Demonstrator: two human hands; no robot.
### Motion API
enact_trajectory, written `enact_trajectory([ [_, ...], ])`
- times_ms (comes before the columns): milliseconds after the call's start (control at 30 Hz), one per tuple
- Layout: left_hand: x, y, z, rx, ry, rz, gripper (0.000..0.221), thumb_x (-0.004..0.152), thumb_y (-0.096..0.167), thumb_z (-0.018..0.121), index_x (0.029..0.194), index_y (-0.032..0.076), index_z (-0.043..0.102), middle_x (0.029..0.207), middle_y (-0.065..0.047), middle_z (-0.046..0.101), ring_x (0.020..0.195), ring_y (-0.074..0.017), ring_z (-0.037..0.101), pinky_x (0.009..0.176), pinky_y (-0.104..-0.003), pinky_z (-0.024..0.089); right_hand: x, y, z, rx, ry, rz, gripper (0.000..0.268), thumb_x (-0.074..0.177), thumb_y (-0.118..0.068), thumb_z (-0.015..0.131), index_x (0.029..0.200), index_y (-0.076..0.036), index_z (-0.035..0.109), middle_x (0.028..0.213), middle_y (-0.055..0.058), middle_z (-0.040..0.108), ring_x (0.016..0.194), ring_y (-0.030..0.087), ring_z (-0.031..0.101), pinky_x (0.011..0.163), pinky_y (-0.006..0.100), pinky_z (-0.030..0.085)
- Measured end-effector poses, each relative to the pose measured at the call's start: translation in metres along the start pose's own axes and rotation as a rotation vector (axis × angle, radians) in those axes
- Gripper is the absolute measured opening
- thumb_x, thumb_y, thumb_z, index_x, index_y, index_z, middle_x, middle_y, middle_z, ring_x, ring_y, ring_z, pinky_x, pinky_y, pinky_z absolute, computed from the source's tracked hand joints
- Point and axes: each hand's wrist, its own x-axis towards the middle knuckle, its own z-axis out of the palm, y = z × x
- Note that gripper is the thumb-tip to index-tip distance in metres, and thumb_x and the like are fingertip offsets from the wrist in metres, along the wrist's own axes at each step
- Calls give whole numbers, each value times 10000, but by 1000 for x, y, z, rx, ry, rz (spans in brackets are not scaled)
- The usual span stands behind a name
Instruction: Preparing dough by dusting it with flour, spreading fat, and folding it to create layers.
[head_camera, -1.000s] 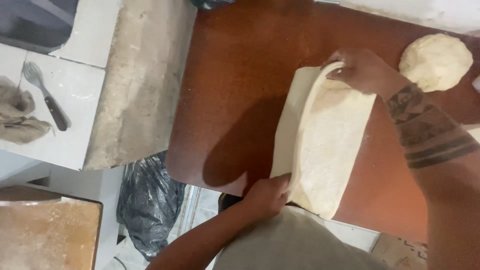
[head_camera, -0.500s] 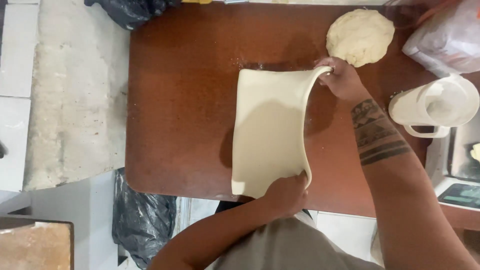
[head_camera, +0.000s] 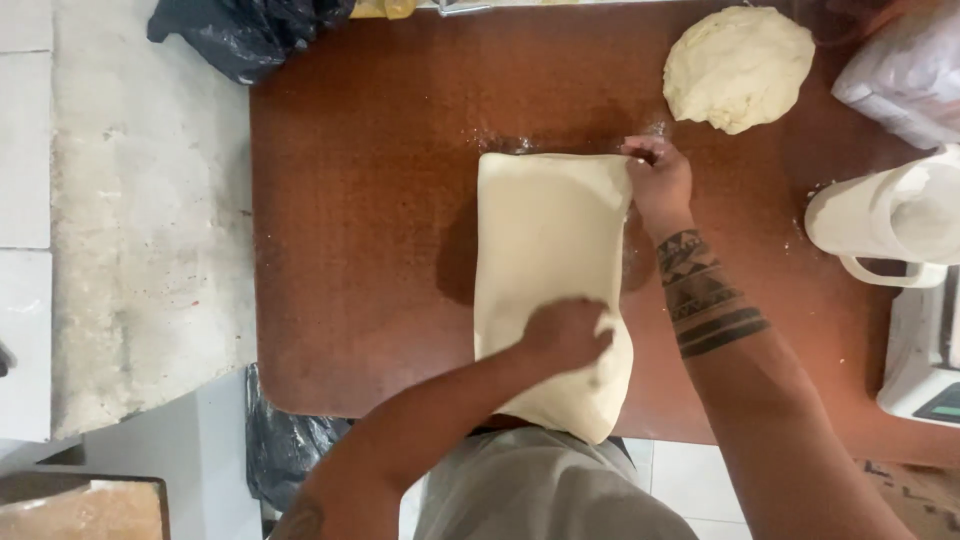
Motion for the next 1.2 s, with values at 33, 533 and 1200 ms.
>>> enact_trajectory([
  [33, 22, -28, 2, 122, 353, 69, 457, 910, 420, 603, 1229, 103, 687, 1057, -163, 716, 999, -361, 718, 786, -518, 580, 7, 2, 1, -82, 39, 26, 277, 909, 41, 600, 1106, -117, 713, 1058, 83, 758, 982, 186, 706, 854, 314, 578],
  [533, 87, -117, -102, 395, 456, -107, 803, 924, 622, 598, 1543, 133, 442, 1484, -164, 434, 1464, -410, 350, 1129, -660, 324, 46, 67, 61, -1080, 210, -223, 311, 1031, -450, 624, 1140, -159, 630, 1117, 93, 572, 1178, 349, 507, 974, 593, 410],
  [1200, 164, -158, -106, 459, 708, -106, 154, 943, 264, 592, 959, 114, 623, 894, -103, 549, 899, -339, 600, 803, -488, 438, 67, 69, 110, -1323, 94, -540, 407, 1013, -466, 527, 759, -211, 718, 647, 34, 626, 601, 297, 663, 563, 474, 484],
])
